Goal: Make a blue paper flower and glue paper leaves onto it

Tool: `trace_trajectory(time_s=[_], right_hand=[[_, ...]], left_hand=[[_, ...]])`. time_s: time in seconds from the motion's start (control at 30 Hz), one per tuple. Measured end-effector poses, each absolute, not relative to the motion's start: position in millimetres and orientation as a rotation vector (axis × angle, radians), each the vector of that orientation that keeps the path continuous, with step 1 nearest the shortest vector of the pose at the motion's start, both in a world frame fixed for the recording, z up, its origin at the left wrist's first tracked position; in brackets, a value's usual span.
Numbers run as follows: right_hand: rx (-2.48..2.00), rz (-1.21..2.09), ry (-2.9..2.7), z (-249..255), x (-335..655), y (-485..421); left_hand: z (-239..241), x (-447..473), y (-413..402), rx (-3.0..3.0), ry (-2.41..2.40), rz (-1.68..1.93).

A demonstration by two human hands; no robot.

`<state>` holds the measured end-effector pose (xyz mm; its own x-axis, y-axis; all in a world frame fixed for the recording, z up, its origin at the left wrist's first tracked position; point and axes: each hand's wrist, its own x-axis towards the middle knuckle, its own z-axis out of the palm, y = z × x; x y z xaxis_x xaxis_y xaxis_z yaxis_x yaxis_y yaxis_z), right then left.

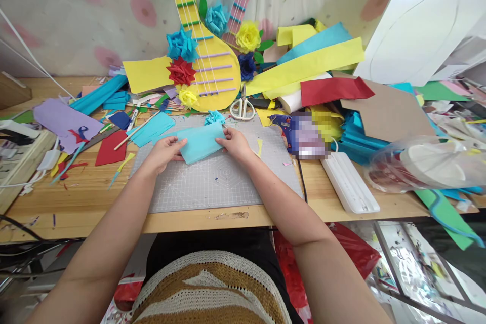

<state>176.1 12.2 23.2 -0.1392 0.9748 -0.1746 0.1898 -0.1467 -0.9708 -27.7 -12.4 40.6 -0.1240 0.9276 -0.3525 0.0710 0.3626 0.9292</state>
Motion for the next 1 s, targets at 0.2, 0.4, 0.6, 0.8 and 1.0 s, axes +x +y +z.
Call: trace_trajectory(time_s=[0.2, 0.4, 0.6, 0.8, 1.0], right_hand=[[-1.363, 1.347, -1.439, 16, 177, 14], [-1.323, 1.339, -1.493, 13, 179, 16], [-1.347, 1.334, -1.526, 19, 178, 14], [-1.364, 1.334, -1.535, 22, 178, 13], [-1.341, 1.318, -1.552, 16, 179, 15]], left_hand=[[43, -37, -9, 0.901, 1.464, 1.110], [38, -48, -9, 1.247, 1.395, 1.087], [28, -51, -3, 1.386, 1.435, 1.073], [25, -56, -2, 1.435, 1.435, 0.954], [32, -52, -5, 1.431, 1.300, 1.015]])
